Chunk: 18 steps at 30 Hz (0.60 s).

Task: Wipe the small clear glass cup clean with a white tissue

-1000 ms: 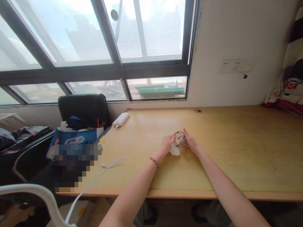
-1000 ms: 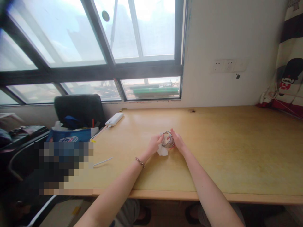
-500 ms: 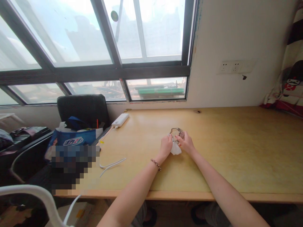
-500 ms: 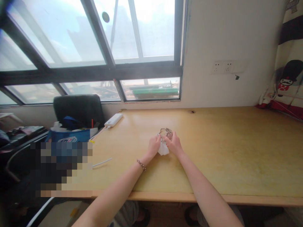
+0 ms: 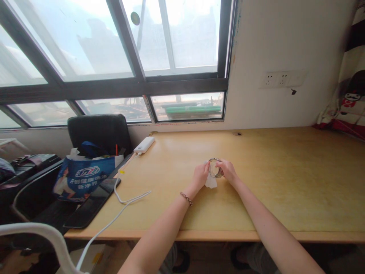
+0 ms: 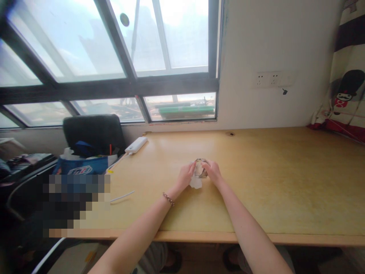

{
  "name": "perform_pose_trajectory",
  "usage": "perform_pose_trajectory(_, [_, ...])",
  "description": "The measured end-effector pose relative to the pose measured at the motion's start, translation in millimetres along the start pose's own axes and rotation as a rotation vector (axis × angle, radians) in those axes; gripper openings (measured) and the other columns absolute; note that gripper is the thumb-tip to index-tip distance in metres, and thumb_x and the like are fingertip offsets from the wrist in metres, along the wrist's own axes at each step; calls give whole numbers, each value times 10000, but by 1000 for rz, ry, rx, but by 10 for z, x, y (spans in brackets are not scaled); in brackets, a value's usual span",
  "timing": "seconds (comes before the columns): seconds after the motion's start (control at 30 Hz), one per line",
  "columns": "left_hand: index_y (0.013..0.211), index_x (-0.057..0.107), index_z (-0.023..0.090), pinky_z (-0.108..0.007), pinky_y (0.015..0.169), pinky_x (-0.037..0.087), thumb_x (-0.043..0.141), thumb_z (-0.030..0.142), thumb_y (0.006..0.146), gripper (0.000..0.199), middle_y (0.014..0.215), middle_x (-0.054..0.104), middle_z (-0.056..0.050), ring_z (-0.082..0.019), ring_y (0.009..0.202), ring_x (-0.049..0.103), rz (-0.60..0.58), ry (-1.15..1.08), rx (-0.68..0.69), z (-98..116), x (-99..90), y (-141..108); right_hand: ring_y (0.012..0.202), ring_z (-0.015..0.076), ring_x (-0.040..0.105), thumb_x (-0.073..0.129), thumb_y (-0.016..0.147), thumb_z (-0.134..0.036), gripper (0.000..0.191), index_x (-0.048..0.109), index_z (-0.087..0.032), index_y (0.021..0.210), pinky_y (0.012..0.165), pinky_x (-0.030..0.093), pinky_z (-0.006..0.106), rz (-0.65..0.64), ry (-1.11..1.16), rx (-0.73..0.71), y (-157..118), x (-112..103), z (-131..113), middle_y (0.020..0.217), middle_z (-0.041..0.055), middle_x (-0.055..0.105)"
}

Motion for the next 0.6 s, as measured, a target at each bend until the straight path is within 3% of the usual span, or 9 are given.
perform_pose_trajectory(0.23, [629, 544, 154, -224, 505, 272, 207, 396, 865, 478, 549, 516, -22, -113, 495, 424, -89, 55, 111, 109, 72, 0, 264, 57, 258, 403, 680, -445, 369, 557, -143, 535, 302, 222, 192, -250, 167, 198, -41, 150, 137, 312, -54, 349])
perform_pose_trajectory(0.37, [617, 551, 153, -222, 501, 272, 201, 414, 862, 501, 549, 525, -22, -113, 491, 418, -150, 58, 151, 159, 83, -26, 307, 44, 269, 422, 682, -441, 381, 579, -129, 532, 299, 183, 173, -332, 175, 286, -120, 212, 180, 376, -36, 394])
perform_pose_trajectory(0.6, [591, 587, 142, -216, 525, 309, 190, 436, 858, 562, 565, 566, -39, -114, 513, 449, -228, 5, 175, 275, 79, -82, 312, 32, 243, 403, 712, -463, 432, 573, -115, 521, 299, 135, 168, -444, 169, 356, -239, 296, 185, 373, -48, 336])
Point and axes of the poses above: each hand's wrist, its own y-axis towards the middle knuckle, its own x-axis out of the palm, z = x × y, the point moved 10 cm from there along y, towards the middle knuckle
